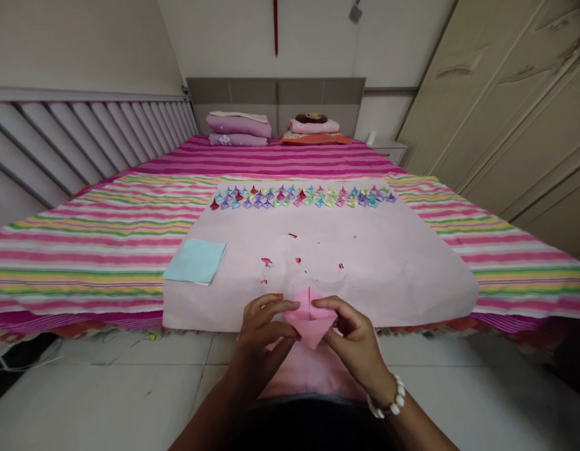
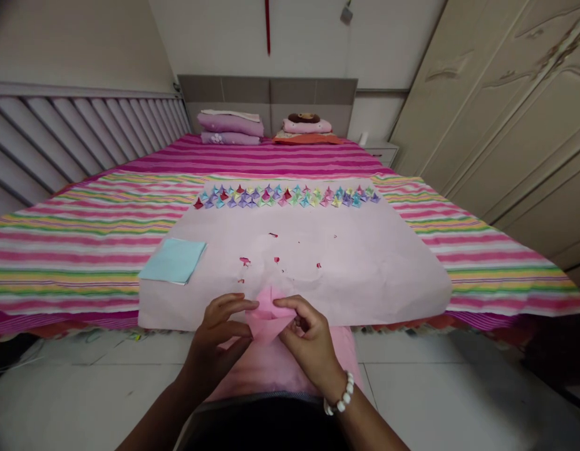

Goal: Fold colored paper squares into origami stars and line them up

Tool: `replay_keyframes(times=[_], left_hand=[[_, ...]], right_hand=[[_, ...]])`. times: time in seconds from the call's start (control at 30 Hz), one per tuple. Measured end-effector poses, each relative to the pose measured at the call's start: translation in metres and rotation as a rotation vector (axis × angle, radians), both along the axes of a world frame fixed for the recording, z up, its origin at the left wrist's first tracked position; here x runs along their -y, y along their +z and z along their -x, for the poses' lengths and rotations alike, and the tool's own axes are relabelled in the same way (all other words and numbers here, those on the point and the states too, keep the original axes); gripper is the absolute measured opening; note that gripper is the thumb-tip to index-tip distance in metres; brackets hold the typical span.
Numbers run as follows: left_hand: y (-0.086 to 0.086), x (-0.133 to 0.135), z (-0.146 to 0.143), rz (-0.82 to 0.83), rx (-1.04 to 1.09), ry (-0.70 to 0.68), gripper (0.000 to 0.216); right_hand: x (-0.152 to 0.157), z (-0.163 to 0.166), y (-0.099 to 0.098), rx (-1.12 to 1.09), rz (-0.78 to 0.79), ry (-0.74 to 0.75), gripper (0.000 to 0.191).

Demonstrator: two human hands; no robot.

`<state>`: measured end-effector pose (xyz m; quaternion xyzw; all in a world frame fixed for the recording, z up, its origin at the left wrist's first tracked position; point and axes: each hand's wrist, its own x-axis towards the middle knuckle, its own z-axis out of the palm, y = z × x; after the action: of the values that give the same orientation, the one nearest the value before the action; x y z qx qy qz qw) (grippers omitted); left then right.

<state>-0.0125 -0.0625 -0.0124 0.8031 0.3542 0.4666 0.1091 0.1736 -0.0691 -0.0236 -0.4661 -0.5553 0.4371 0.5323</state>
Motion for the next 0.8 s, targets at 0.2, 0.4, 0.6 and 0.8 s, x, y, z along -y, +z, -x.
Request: replay_keyframes(times=[0.2,0.4,0.6,0.8], left_hand=[[0.0006,0.0004,-0.0025,0.03,0.031,0.0,0.018],[-0.0072,0.0002,-0.006,0.124,0.138,0.111,0.032],[-0.0072,-0.005,-0.0027,0.444,0.274,-0.003,0.007],[0.0007,-0.0031,-0.0028,0.916,0.376,-0.13,0.016]], right_hand=[[0.002,-0.0006,0.0045,0.02,-0.049,0.004,0.031],[0.0038,0.0026,0.0054,0.004,-0.042,0.025,0.02],[0.0025,0.0037,-0.0015,-0.062,0.126,0.037,0.022],[0.0014,0.0017,0.002,-0.105,0.183,0.054,0.023]])
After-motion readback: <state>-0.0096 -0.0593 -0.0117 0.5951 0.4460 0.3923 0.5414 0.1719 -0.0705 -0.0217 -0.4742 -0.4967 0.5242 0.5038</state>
